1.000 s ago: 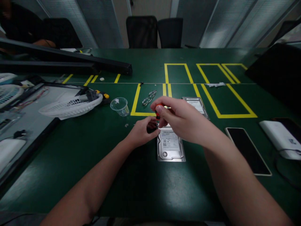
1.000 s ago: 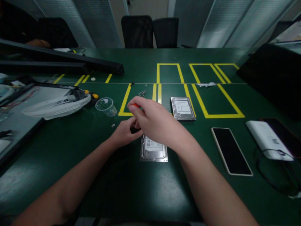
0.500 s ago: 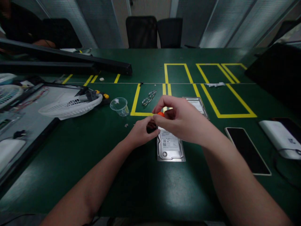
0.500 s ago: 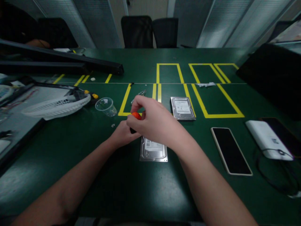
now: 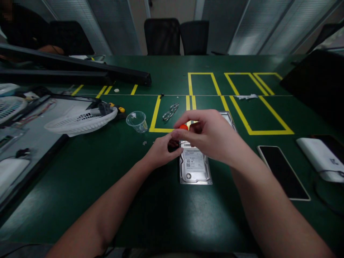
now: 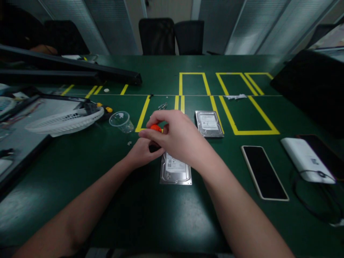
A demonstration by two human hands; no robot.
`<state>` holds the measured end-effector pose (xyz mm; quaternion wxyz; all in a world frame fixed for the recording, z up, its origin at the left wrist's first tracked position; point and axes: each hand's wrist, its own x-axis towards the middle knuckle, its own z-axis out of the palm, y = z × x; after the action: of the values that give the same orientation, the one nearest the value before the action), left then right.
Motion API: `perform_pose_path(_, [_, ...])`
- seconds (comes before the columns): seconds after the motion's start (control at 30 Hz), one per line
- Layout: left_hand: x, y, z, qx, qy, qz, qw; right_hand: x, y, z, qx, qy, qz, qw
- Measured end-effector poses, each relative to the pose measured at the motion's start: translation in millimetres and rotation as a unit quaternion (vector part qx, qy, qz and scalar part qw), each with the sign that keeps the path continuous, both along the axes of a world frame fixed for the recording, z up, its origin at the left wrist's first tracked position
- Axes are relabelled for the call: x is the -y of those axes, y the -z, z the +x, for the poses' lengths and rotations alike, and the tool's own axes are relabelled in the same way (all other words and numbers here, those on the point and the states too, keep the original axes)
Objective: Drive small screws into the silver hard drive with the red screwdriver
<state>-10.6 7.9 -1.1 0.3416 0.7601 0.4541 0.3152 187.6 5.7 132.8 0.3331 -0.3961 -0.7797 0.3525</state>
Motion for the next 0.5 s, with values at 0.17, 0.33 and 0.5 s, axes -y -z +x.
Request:
perform_pose_path(0.17, [0.3,0.9,0.7,-0.006,-0.006,0.005,1.0,0.2,1.2,-0.3,0.012,0.051,-0.013,0.999])
perform_pose_path(0.33, [0.0,1.3,0.5,0.015,-0.001,0.002,1.0,-0.4,2.7,0.2,-0.016,0.015,0.003,1.0])
perform_pose_path(0.5, [-0.1,1.3,0.5,0.026,0.003,0.003,1.0,-0.7,0.4,-0.4,-0.01,-0.021,0.006,1.0])
